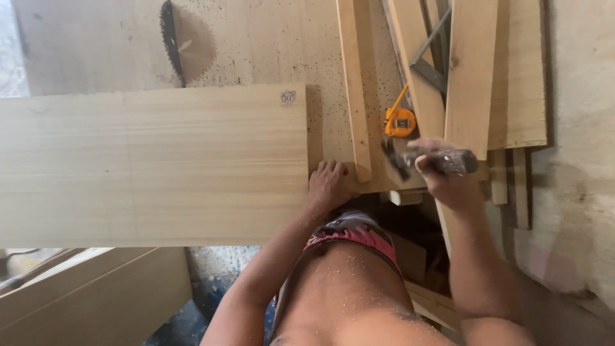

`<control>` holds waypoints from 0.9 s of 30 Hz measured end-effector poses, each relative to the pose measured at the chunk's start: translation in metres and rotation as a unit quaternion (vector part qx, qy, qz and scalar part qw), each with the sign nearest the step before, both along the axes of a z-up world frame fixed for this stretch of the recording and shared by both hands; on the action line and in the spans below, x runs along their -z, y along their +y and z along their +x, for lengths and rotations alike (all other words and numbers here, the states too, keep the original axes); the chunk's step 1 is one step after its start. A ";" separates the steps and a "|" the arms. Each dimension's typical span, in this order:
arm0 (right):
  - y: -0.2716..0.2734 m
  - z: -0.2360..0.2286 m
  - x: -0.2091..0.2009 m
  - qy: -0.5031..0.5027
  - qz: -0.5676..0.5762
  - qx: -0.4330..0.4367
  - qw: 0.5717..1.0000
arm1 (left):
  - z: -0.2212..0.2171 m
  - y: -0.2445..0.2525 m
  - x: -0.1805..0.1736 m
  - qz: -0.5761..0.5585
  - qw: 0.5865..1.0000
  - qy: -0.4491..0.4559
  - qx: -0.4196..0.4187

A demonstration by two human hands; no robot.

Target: The person measures and marks a large wooden board with a tape measure and pencil. They use a straight piece of wood as a guide to draw a straight line across the board. The person then positions the board on a table saw and cuts it along the marked line.

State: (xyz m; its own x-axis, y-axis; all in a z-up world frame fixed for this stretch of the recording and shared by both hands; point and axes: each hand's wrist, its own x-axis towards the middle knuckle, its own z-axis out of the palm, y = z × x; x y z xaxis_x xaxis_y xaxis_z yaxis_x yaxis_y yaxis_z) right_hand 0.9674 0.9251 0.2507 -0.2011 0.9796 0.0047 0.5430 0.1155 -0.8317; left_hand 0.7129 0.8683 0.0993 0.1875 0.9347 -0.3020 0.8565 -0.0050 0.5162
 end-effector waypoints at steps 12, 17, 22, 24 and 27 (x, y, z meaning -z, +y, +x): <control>-0.018 -0.043 0.099 0.253 -0.100 0.132 0.953 | 0.007 0.007 0.018 0.129 0.991 0.019 0.016; 0.001 -0.079 0.089 0.149 -0.131 0.111 0.974 | 0.009 0.004 0.020 0.196 0.980 0.030 0.026; 0.015 -0.124 0.091 0.064 -0.162 0.070 0.982 | 0.006 0.010 0.019 0.234 0.972 0.012 0.034; 0.026 -0.144 0.107 -0.017 -0.149 0.055 0.987 | 0.006 0.011 0.019 0.269 0.962 0.003 0.052; 0.024 -0.134 0.091 -0.012 -0.136 0.070 0.988 | 0.002 0.010 0.016 0.284 0.957 -0.002 0.059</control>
State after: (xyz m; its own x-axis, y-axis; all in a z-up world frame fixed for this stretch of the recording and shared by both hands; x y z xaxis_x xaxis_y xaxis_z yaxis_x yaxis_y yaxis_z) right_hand 0.8336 0.9492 0.1600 -0.0597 0.9621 -0.2662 0.5570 -0.1892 -0.8087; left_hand 0.7154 0.8778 0.0833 0.3011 0.9206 0.2486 0.8307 -0.3812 0.4056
